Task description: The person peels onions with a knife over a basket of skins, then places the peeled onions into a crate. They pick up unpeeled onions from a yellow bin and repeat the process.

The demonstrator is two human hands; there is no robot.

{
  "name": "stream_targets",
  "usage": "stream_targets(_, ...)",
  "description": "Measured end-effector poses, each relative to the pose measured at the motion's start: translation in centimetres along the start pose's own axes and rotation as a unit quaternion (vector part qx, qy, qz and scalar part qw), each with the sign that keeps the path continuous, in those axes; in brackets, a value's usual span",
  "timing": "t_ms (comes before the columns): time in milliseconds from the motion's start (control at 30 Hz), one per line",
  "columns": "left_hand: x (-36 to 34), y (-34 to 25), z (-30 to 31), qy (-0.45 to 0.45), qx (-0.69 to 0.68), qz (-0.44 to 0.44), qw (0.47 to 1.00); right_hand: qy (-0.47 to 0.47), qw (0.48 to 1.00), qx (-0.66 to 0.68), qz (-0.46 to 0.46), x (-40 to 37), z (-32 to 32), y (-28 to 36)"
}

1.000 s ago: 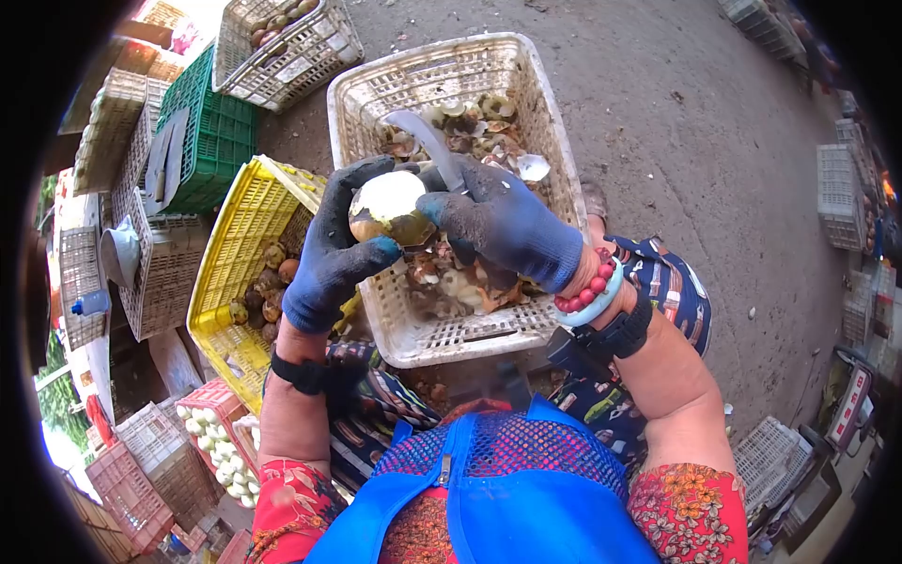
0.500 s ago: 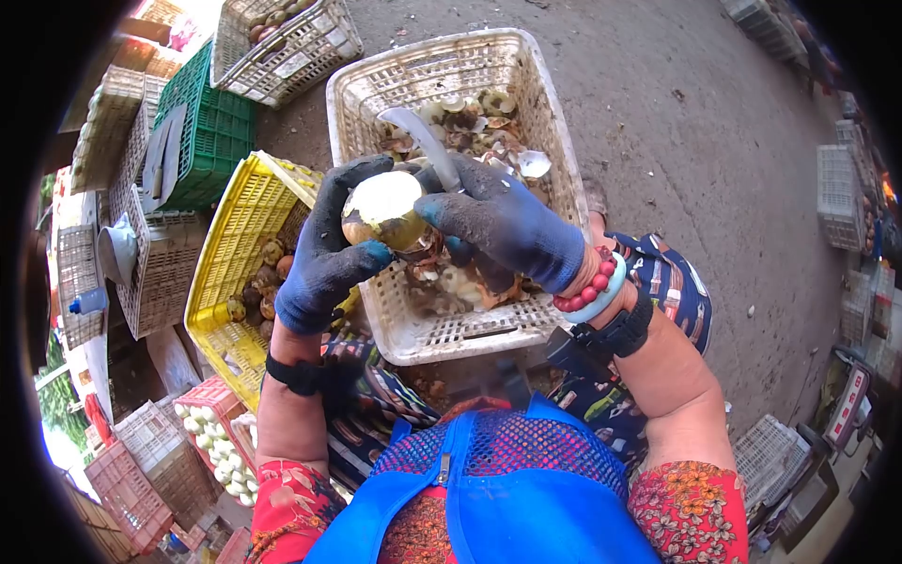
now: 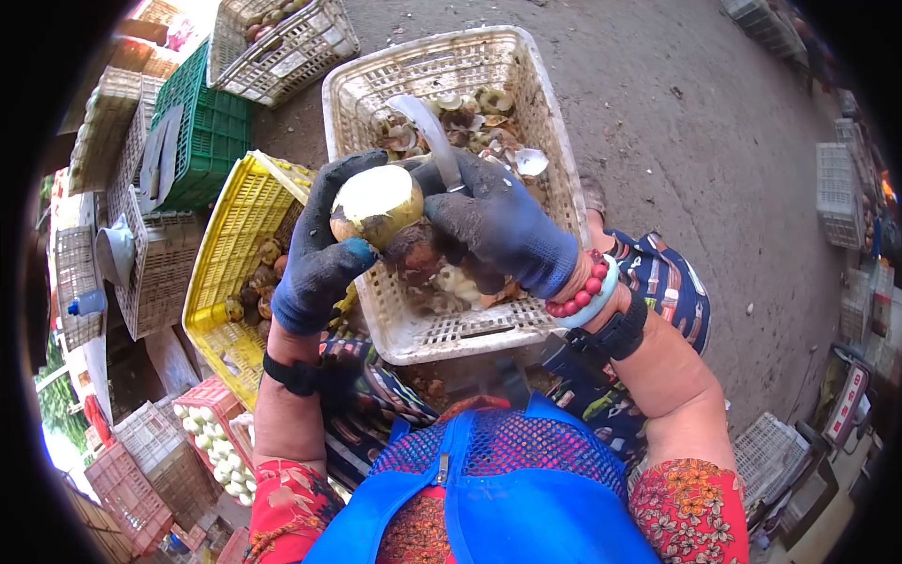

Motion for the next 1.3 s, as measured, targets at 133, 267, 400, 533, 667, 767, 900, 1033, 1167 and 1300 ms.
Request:
stream_targets(133,0.4,0.5,0.3,-0.017,-0.03,-0.029,0.999,0.043,0.993,0.077,-0.074,-0.5,0.0,1.4)
stream_targets(267,0.6,0.9,0.5,-0.066,0.027,-0.048,0.996,-0.006,0.998,-0.023,-0.064,-0.7,-0.2,1.6)
stream_targets(400,1.3,2.6,1.0,-0.034,-0.226,-0.024,0.973,-0.014,0.999,-0.039,0.004,-0.6,0.0,0.4)
stream_targets(533,1.1,3.3,0.5,-0.013,-0.328,0.045,0.944,-0.108,0.983,-0.113,-0.096,-1.4,1.1,0.6)
stream_targets(667,1.1,4.1,1.0,-0.023,-0.345,0.023,0.938,-0.084,0.97,-0.221,0.05,-1.6,0.8,0.9)
stream_targets(767,1.2,3.7,0.8,-0.039,-0.278,0.003,0.96,-0.054,0.967,-0.249,0.024,-1.8,0.4,0.9)
stream_targets(900,1.3,3.3,0.9,-0.068,-0.192,-0.012,0.979,-0.05,0.969,-0.243,0.021,-1.9,-0.3,0.6)
stream_targets(1033,1.4,3.0,1.0,-0.081,-0.158,-0.039,0.983,-0.039,0.953,-0.293,0.062,-2.1,-0.7,0.4)
stream_targets(1167,1.9,3.2,1.5,-0.093,-0.242,-0.022,0.966,-0.067,0.954,-0.292,-0.037,-2.9,-1.5,-2.6)
stream_targets(1300,2.6,3.8,3.3,-0.083,-0.341,-0.033,0.936,-0.051,0.92,-0.386,-0.031,-3.2,-1.6,-3.5)
Point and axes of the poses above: each hand's wrist, its own x-axis towards the middle knuckle, its own z-axis out of the back of the hand, y = z × x, the point moved 5 cm from there along x, towards the middle knuckle, and after that the axes turned 1 degree about y, right-handed, at the moved point
